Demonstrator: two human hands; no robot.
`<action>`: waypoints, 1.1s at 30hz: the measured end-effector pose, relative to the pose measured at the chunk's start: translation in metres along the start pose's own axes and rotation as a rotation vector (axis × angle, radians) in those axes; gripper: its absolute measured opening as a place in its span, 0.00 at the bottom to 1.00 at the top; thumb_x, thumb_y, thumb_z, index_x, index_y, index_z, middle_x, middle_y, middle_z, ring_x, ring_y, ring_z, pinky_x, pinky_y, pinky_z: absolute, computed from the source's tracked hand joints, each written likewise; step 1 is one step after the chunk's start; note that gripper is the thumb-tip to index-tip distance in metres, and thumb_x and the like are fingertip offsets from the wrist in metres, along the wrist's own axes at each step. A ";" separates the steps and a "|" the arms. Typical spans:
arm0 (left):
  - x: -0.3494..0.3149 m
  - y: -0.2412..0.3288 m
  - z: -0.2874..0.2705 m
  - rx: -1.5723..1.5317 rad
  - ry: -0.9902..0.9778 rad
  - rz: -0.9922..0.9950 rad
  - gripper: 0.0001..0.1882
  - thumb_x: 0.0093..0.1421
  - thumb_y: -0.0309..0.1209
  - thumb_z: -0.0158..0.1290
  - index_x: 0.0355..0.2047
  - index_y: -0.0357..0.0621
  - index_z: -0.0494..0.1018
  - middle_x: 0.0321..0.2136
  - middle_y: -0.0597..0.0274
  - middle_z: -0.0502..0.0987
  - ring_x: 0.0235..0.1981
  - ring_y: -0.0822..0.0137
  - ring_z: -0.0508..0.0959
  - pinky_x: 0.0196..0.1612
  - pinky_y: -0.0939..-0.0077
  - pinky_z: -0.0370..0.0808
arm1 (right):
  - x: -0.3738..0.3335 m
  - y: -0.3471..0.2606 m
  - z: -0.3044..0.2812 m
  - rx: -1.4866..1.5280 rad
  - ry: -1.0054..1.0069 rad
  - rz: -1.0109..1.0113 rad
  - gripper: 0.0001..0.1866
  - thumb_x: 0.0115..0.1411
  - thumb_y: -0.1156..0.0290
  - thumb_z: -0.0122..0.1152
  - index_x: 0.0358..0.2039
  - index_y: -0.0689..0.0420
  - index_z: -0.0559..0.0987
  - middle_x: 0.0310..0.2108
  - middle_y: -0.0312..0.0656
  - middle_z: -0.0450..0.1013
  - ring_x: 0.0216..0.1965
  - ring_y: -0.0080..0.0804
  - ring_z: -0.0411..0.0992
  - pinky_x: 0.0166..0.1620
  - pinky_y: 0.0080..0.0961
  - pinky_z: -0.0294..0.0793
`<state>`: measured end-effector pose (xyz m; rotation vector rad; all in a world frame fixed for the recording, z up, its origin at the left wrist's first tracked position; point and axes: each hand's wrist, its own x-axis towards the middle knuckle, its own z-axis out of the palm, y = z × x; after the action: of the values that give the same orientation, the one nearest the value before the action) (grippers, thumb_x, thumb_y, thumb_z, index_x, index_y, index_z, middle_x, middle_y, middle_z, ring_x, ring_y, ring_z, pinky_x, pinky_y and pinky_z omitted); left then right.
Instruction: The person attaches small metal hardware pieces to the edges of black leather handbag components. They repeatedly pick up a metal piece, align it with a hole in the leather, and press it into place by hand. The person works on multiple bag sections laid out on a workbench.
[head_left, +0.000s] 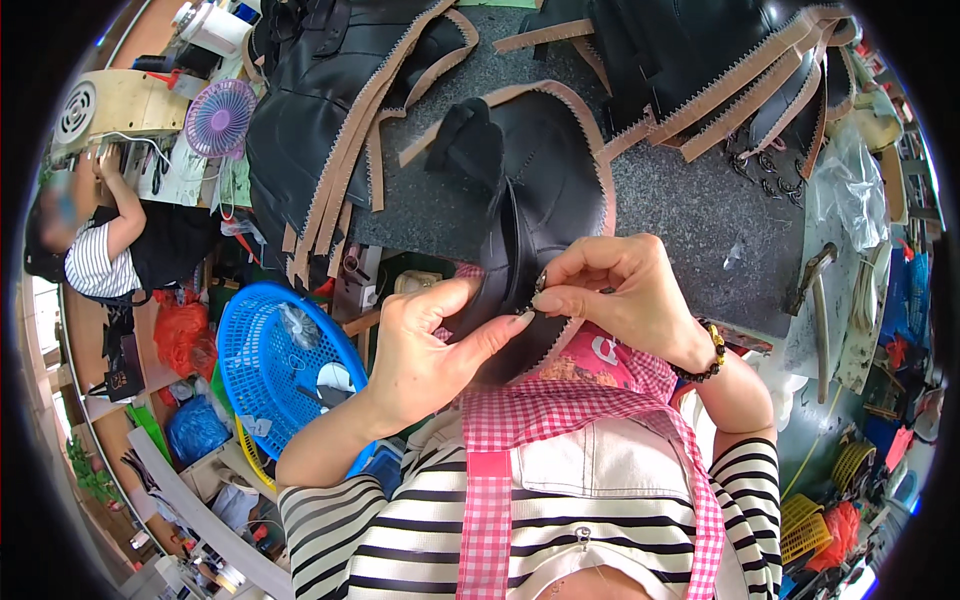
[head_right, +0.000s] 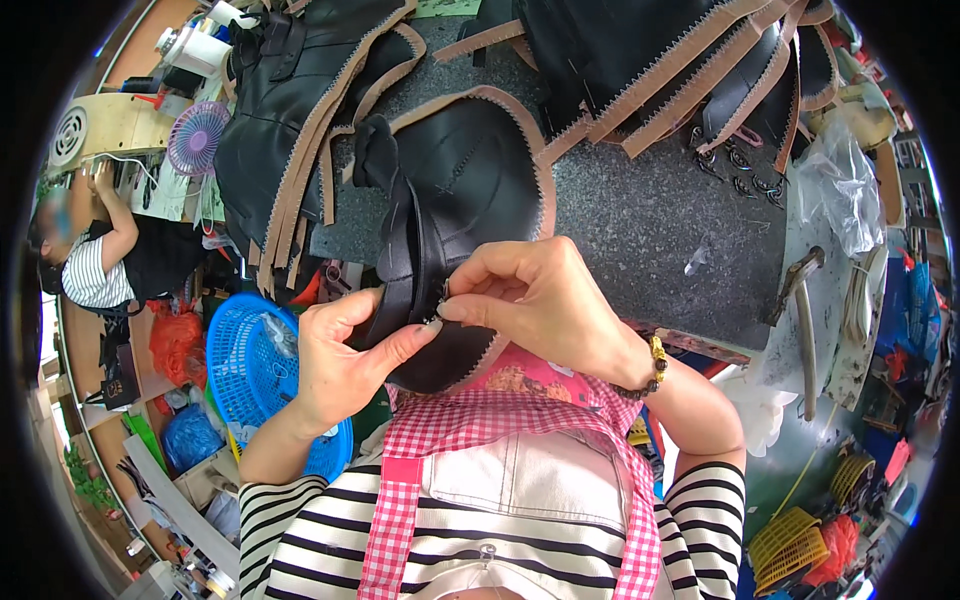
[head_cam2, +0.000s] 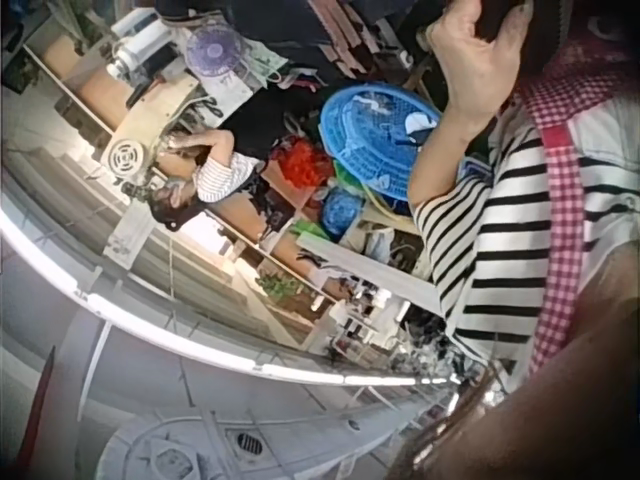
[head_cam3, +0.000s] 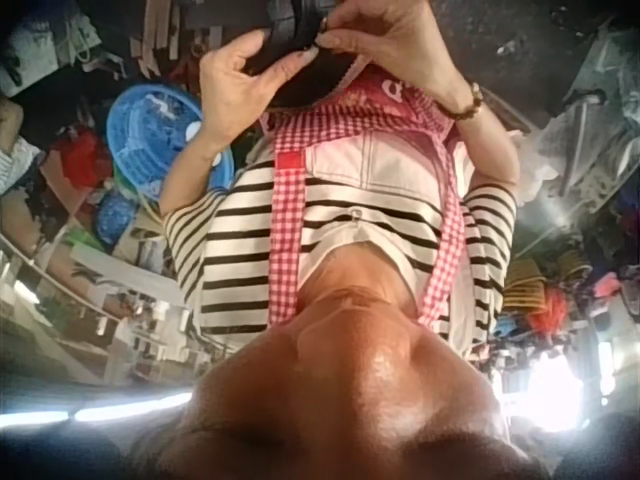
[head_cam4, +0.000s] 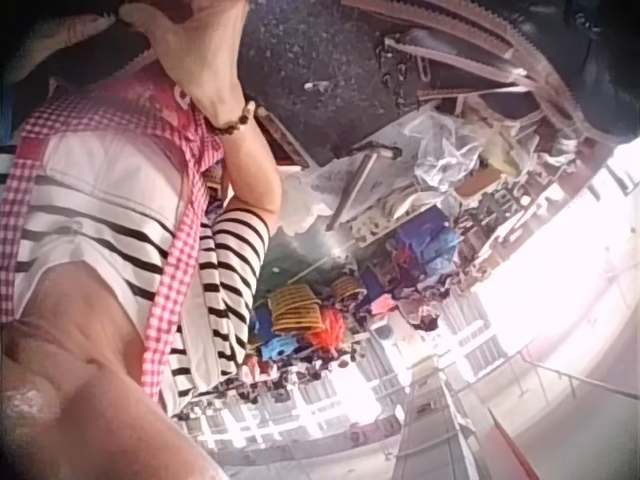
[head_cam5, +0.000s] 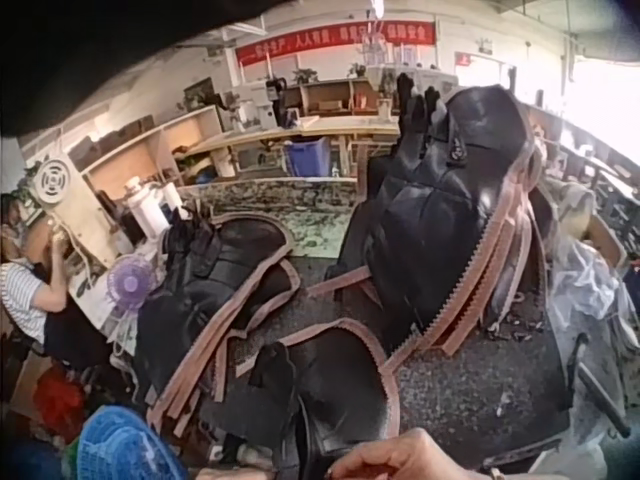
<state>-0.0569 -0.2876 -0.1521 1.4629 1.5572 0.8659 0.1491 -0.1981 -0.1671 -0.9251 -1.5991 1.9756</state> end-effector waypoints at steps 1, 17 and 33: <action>-0.002 -0.001 0.000 0.000 -0.015 -0.011 0.09 0.52 0.25 0.67 0.28 0.35 0.77 0.22 0.66 0.79 0.25 0.83 0.73 0.28 0.85 0.70 | -0.001 -0.002 0.001 -0.010 -0.012 0.008 0.07 0.56 0.77 0.68 0.33 0.66 0.81 0.29 0.37 0.79 0.32 0.16 0.75 0.36 0.15 0.76; -0.020 0.009 0.002 0.089 0.046 0.194 0.08 0.51 0.23 0.66 0.26 0.33 0.76 0.20 0.59 0.77 0.21 0.76 0.76 0.25 0.82 0.71 | -0.014 0.002 0.010 -0.033 -0.082 -0.024 0.06 0.55 0.77 0.68 0.31 0.66 0.81 0.26 0.38 0.78 0.24 0.16 0.74 0.26 0.15 0.75; -0.019 0.017 -0.002 -0.014 -0.001 0.023 0.04 0.54 0.22 0.64 0.26 0.34 0.79 0.21 0.58 0.80 0.22 0.79 0.77 0.26 0.83 0.72 | -0.010 0.006 0.012 -0.037 -0.056 -0.044 0.07 0.57 0.75 0.67 0.32 0.66 0.81 0.24 0.39 0.78 0.23 0.18 0.75 0.25 0.16 0.74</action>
<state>-0.0513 -0.3044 -0.1337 1.4734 1.5342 0.8875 0.1482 -0.2146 -0.1691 -0.8474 -1.6778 1.9641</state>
